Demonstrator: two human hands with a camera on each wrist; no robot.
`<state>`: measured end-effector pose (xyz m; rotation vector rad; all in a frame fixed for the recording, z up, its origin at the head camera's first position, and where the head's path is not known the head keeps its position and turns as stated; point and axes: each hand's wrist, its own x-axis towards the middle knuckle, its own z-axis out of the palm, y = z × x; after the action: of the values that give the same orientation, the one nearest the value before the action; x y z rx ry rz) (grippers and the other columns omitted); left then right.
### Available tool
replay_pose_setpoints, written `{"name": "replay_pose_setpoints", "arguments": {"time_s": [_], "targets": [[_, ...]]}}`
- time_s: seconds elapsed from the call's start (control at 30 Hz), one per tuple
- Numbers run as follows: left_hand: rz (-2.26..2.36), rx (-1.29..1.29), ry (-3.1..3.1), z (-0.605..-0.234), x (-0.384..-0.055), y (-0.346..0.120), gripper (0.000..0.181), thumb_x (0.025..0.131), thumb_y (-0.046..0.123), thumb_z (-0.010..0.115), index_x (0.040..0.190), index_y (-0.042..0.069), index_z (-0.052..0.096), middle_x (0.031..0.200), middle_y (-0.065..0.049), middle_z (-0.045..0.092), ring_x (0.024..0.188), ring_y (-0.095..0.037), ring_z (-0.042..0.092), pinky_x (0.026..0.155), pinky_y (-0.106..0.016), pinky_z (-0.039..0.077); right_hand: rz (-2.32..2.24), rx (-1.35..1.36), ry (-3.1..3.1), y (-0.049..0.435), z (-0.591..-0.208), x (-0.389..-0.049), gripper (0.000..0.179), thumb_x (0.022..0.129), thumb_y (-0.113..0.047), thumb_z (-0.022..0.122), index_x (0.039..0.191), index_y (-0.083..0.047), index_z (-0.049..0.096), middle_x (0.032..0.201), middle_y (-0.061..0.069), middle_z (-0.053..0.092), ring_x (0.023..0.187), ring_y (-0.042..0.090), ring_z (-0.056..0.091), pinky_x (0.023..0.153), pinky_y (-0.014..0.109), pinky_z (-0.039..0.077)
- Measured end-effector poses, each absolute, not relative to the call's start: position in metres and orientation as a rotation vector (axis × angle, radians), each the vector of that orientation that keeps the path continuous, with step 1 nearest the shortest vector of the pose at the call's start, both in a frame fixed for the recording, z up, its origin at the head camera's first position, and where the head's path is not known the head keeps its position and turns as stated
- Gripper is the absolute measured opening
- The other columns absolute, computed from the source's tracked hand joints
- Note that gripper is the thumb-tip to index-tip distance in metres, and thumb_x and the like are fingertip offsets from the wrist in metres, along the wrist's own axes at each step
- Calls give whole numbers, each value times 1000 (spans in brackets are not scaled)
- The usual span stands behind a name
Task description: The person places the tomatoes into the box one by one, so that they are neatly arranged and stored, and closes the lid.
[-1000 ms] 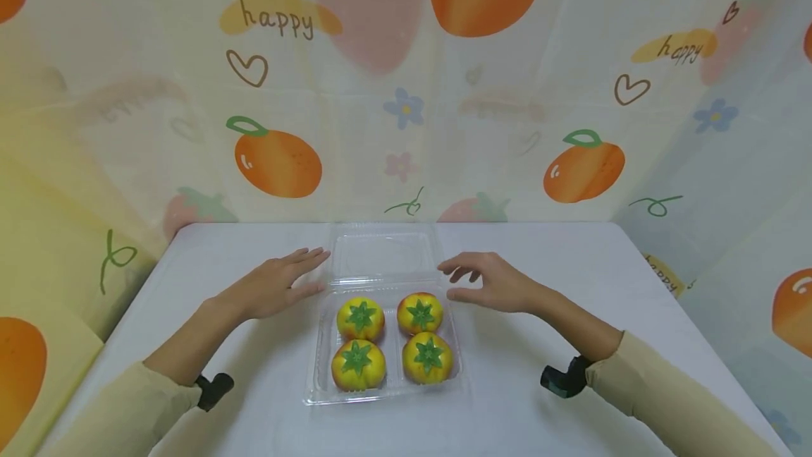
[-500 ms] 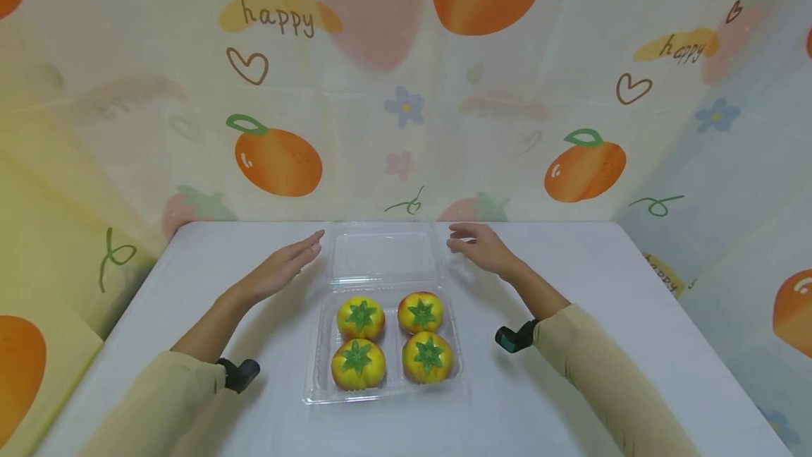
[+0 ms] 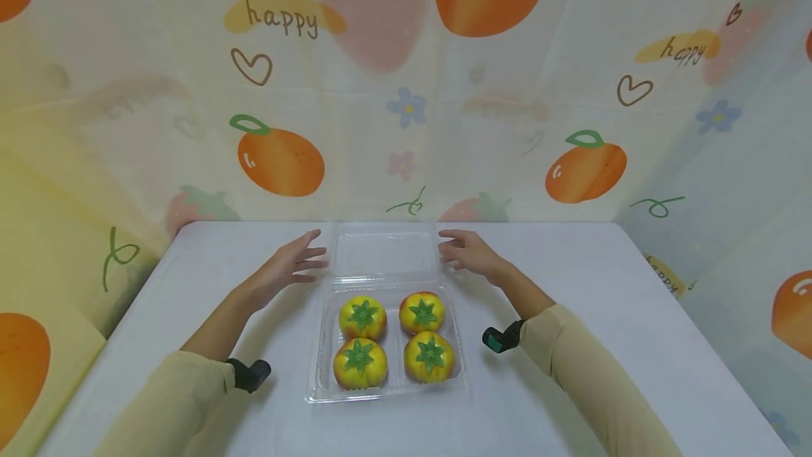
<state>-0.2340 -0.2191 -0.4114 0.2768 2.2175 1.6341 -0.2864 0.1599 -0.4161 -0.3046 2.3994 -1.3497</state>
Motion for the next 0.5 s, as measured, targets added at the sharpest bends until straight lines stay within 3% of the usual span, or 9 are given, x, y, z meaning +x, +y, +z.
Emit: {"name": "replay_pose_setpoints", "arguments": {"time_s": [0.33, 0.5], "targets": [[1728, 259, 2198, -410, -234, -216, 66, 108, 47, 22, 160, 8, 6, 156, -30, 30, 136, -46, 42, 110, -59, 35, -1400, -327, 2469, 162, -412, -288, 53, 98, -8, 60, 147, -1, 42, 130, 22, 62, 110, 31, 66, 92, 42, 55], [1825, 196, 2218, -408, -236, -214, 65, 108, 44, 29, 160, 9, 10, 154, -27, 36, 134, -44, 47, 109, -56, 38, -1466, -362, 2486, 164, -406, -286, 53, 97, -3, 60, 146, -1, 43, 126, 24, 63, 106, 31, 67, 92, 44, 55]]}}
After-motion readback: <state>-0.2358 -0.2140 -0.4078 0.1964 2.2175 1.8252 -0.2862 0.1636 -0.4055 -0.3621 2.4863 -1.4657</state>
